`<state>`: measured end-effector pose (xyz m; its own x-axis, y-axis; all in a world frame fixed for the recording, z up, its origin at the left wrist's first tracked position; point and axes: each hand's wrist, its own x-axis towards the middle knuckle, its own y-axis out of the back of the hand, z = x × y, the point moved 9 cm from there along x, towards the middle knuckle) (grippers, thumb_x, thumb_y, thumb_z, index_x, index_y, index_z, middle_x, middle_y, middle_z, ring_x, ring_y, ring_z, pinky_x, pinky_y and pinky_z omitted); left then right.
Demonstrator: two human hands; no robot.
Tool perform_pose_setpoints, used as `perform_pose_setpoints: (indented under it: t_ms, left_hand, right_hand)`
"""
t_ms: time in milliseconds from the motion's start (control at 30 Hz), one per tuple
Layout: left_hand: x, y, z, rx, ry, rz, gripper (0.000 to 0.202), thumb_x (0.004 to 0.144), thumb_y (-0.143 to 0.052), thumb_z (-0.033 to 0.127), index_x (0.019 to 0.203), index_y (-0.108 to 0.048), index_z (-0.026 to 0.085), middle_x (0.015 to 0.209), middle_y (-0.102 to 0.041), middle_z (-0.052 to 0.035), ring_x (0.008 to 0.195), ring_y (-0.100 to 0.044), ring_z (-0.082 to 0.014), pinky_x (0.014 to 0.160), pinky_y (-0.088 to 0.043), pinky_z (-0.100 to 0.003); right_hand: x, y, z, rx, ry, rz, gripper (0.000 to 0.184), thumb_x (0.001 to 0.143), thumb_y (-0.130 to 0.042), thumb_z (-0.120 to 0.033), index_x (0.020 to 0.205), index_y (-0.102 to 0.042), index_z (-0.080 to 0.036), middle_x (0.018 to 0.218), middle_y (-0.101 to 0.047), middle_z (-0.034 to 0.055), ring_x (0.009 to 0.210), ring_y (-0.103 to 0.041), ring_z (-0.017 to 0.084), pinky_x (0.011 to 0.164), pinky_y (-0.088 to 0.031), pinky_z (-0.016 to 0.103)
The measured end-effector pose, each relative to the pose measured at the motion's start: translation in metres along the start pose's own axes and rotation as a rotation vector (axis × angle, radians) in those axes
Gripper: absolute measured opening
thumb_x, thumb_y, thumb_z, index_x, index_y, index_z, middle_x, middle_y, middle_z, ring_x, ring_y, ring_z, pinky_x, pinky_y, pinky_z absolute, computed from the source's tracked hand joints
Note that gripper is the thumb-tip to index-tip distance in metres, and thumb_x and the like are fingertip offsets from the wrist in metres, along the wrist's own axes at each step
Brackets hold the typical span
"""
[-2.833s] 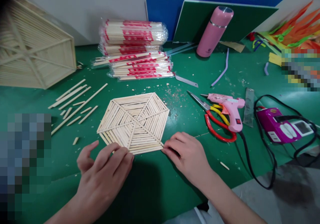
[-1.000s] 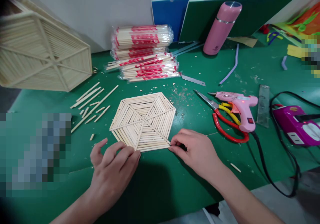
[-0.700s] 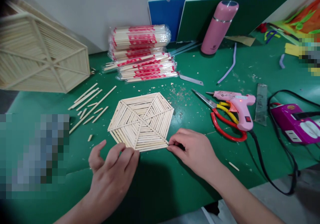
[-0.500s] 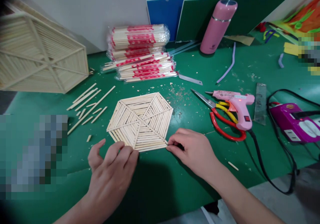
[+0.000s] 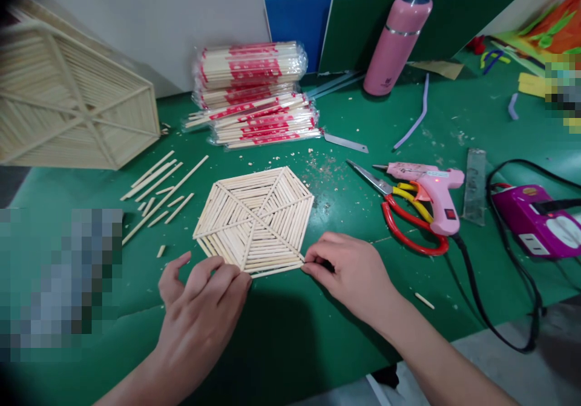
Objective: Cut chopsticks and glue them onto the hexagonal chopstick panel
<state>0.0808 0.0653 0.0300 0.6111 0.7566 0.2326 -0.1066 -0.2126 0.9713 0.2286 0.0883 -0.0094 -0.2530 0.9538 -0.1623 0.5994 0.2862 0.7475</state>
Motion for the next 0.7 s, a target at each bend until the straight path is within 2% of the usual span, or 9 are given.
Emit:
perform_pose_setpoints:
  t_ms: [133, 367, 500, 700]
  left_hand:
    - [0.0, -0.003, -0.002, -0.013, 0.025, -0.026, 0.023, 0.079, -0.036, 0.006, 0.077, -0.056, 0.018, 0.074, -0.056, -0.0034, 0.089, -0.048, -0.0219, 0.083, -0.037, -0.042]
    - [0.0, -0.013, -0.003, 0.024, 0.041, -0.107, 0.026, 0.079, -0.033, 0.004, 0.078, -0.055, 0.017, 0.071, -0.051, -0.0022, 0.084, -0.049, -0.0196, 0.089, -0.032, -0.05]
    - [0.0, -0.009, -0.003, -0.005, 0.032, -0.067, 0.027, 0.08, -0.032, 0.004, 0.081, -0.055, 0.017, 0.072, -0.052, -0.002, 0.087, -0.048, -0.0201, 0.09, -0.028, -0.052]
    - [0.006, -0.007, -0.012, -0.117, 0.089, -0.087, 0.021, 0.081, -0.036, 0.01, 0.072, -0.053, 0.018, 0.07, -0.051, -0.0007, 0.083, -0.047, -0.0185, 0.083, -0.034, -0.043]
  right_hand:
    - [0.0, 0.001, -0.001, -0.004, 0.005, 0.002, 0.009, 0.079, -0.056, -0.028, 0.073, -0.062, -0.024, 0.072, -0.058, -0.0027, 0.065, -0.053, 0.011, 0.054, -0.034, 0.021]
    - [0.0, 0.002, -0.003, -0.019, 0.019, 0.02, 0.012, 0.08, -0.054, -0.03, 0.073, -0.062, -0.024, 0.072, -0.059, -0.0024, 0.065, -0.054, 0.011, 0.054, -0.035, 0.021]
    - [-0.001, 0.001, -0.002, -0.015, 0.011, 0.011, 0.01, 0.079, -0.055, -0.029, 0.073, -0.062, -0.024, 0.071, -0.059, -0.0028, 0.065, -0.053, 0.011, 0.055, -0.034, 0.021]
    - [-0.001, 0.001, -0.002, -0.006, 0.016, 0.014, 0.01, 0.079, -0.056, -0.028, 0.073, -0.062, -0.024, 0.072, -0.059, -0.0026, 0.065, -0.053, 0.011, 0.056, -0.035, 0.022]
